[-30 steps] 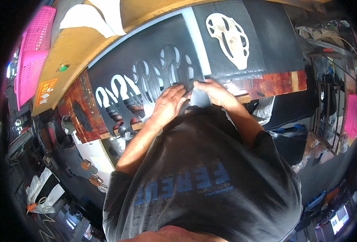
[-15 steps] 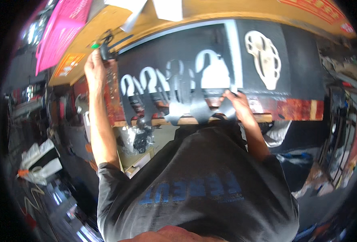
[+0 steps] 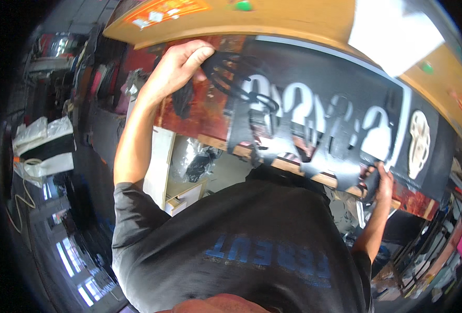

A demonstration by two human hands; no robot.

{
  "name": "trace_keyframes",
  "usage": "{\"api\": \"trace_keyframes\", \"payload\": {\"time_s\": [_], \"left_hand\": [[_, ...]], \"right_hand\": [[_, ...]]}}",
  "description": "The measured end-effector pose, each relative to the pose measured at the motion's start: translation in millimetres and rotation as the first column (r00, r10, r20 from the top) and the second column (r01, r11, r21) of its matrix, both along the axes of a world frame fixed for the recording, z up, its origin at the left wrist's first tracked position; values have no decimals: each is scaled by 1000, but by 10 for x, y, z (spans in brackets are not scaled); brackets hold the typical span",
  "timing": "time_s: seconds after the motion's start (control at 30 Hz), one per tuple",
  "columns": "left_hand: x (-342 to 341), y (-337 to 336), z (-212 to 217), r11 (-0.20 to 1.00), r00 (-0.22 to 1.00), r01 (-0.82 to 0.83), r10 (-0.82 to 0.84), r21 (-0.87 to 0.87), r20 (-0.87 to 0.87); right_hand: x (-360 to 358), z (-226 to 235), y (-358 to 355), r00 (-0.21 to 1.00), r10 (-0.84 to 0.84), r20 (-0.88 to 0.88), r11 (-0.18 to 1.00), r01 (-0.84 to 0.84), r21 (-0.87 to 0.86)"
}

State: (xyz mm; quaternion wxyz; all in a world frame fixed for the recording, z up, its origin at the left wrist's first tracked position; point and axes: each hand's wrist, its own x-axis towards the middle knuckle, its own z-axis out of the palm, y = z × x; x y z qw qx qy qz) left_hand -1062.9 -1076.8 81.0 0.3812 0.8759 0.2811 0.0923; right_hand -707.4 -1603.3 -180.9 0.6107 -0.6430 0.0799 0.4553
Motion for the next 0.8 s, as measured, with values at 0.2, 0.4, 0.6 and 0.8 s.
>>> {"api": "trace_keyframes", "payload": {"time_s": [0.2,0.4,0.6,0.8], "left_hand": [[-926,938,122,966,1000,11,-10,259,-3],[-1571,1303,35,955,946,-151,215,-254,244],[-1530,926,-142,867,914,-1,203,-498,352],[-953,287,-78,869,956,286,-229,-404,183]], "right_hand": [[87,-197,-73,988,-20,156,990,41,-136],[161,82,59,671,532,517,665,47,-745],[-643,1306,1479,209,431,878,895,26,-446],[-1856,1962,3613,408,379,831,505,-843,183]]}}
